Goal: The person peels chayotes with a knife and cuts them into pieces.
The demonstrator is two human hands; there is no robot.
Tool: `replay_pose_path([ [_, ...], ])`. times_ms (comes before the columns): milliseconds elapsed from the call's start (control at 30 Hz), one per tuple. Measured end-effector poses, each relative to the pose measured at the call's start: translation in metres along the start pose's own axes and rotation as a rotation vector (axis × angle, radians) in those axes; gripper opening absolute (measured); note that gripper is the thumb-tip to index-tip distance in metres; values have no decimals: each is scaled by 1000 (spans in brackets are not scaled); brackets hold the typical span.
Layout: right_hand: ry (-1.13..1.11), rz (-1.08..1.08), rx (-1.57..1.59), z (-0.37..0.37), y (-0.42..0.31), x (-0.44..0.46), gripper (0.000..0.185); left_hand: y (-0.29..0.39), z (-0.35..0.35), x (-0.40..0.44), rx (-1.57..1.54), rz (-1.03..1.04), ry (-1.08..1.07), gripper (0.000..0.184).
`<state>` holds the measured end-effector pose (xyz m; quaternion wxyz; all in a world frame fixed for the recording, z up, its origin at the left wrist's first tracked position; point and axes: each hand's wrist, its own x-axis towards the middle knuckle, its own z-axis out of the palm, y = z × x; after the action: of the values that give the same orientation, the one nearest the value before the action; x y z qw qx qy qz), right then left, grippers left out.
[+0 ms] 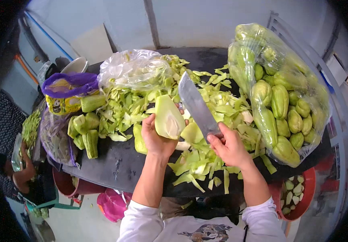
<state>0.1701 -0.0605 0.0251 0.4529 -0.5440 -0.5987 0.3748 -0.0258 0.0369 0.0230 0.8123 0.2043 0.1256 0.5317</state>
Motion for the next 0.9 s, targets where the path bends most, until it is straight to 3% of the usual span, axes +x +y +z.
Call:
replay_pose_path([
  [167, -110, 78, -85, 9, -10, 1, 27, 4, -2, -1, -103, 127, -1, 55],
  [333, -52, -77, -74, 15, -6, 1, 27, 5, 3, -4, -35, 198, 73, 56],
  [900, -50, -51, -180, 12, -3, -1, 29, 10, 0, -2, -113, 282, -83, 54],
])
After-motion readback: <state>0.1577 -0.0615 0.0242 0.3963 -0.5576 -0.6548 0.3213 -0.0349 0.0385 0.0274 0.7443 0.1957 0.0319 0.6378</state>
